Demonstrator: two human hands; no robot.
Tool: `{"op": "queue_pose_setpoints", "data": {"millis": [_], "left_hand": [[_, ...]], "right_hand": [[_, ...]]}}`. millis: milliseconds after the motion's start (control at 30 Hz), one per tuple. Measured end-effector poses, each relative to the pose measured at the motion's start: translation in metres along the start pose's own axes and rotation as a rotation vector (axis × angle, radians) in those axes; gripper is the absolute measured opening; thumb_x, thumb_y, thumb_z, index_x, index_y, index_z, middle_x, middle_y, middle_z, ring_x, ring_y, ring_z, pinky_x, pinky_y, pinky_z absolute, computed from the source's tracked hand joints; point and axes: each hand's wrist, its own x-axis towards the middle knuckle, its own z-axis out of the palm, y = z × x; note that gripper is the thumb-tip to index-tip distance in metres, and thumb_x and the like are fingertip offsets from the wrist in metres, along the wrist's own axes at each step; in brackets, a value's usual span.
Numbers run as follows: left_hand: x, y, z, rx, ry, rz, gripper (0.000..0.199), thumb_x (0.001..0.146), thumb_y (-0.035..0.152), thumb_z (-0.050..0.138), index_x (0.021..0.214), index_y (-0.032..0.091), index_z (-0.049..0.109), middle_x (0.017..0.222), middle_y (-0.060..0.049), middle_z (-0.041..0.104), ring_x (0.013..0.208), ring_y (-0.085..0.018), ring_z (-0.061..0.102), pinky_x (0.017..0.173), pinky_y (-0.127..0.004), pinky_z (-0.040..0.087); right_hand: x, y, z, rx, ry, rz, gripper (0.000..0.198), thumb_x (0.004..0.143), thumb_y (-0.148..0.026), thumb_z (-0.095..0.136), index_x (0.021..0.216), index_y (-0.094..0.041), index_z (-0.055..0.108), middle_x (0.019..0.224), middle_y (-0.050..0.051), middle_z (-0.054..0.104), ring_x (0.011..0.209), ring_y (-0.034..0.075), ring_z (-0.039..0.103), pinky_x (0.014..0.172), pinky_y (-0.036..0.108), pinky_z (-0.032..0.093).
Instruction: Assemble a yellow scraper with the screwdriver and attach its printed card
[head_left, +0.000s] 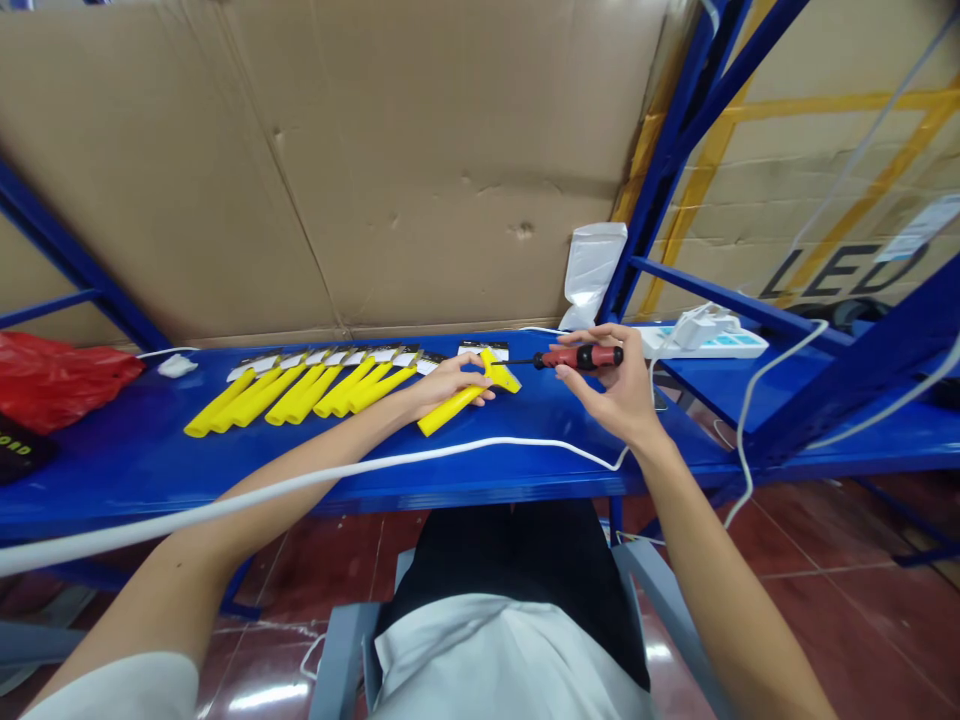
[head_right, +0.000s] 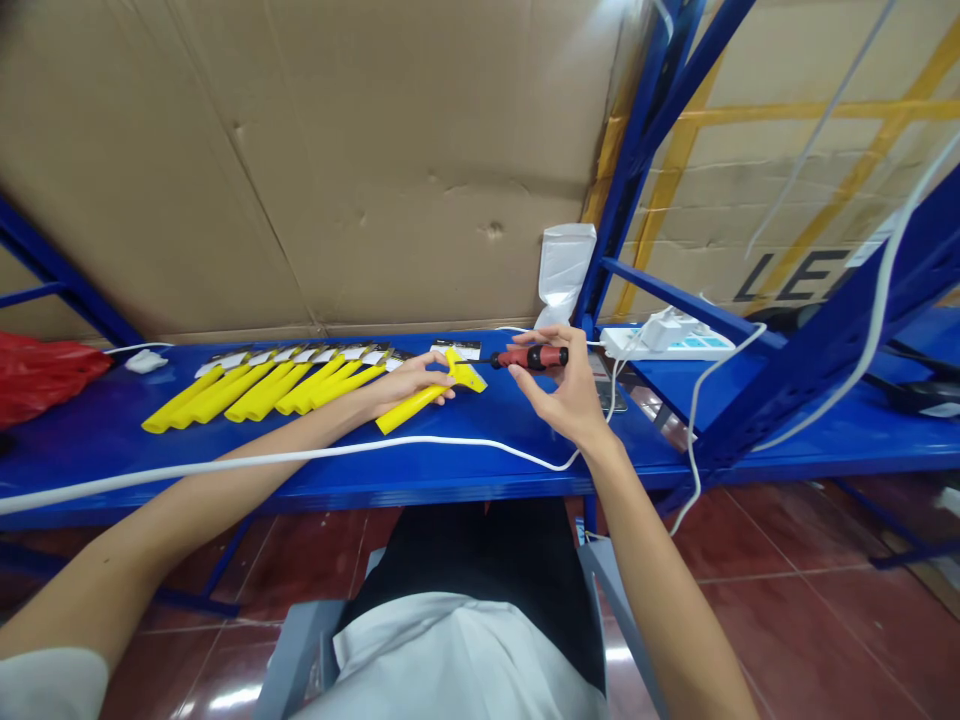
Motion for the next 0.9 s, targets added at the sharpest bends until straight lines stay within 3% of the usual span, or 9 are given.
{"op": "queue_pose_setpoints", "data": {"millis": [100,333,533,733,900], "left_hand": [[0.0008,-0.0003,0.0,0.007,0.017,0.003,0.038,0.09,0.004,0.085,0.109,0.02,0.057,0.097,-0.011,0.086,0.075,-0.02,0.084,0.064,-0.025,0.064],[-0.0003,0.0003,-0.0009,0.008,-0.016,0.003,0.043,0.089,0.007,0.091,0.111,0.02,0.056,0.096,-0.01,0.085,0.08,-0.021,0.085,0.068,-0.027,0.065],[-0.001,0.0024,0.0006,0.01,-0.004,-0.012,0.043,0.089,0.006,0.09,0.111,0.021,0.056,0.098,-0.011,0.085,0.079,-0.021,0.085,0.067,-0.026,0.065],[-0.0021,0.0026,0.0019,0.014,0.01,0.002,0.035,0.094,0.002,0.082,0.111,0.02,0.056,0.096,-0.012,0.086,0.079,-0.021,0.085,0.066,-0.025,0.064],[-0.001,0.0019,0.0004,0.006,-0.003,-0.007,0.038,0.092,0.003,0.083,0.112,0.02,0.056,0.099,-0.012,0.086,0.079,-0.021,0.085,0.066,-0.026,0.064]], "right_hand": [[-0.0003,-0.0022,0.0007,0.066,-0.041,-0.009,0.054,0.099,-0.04,0.089,0.137,-0.034,0.052,0.146,0.01,0.075,0.13,0.032,0.081,0.107,0.054,0.071],[0.0011,-0.0024,-0.0001,-0.154,0.089,-0.02,0.049,0.093,-0.046,0.095,0.125,-0.031,0.061,0.115,0.008,0.084,0.11,0.033,0.085,0.094,0.053,0.074],[0.0005,-0.0037,0.0006,0.032,-0.017,-0.007,0.05,0.1,-0.043,0.087,0.136,-0.033,0.054,0.143,0.01,0.076,0.127,0.032,0.082,0.111,0.056,0.07],[0.0023,-0.0022,-0.0011,-0.113,0.065,-0.053,0.043,0.095,-0.041,0.093,0.124,-0.032,0.064,0.117,0.007,0.083,0.116,0.034,0.083,0.107,0.06,0.069],[0.0016,-0.0034,-0.0005,0.034,-0.009,-0.006,0.051,0.098,-0.044,0.09,0.134,-0.033,0.056,0.141,0.01,0.077,0.128,0.034,0.082,0.114,0.059,0.068]]}}
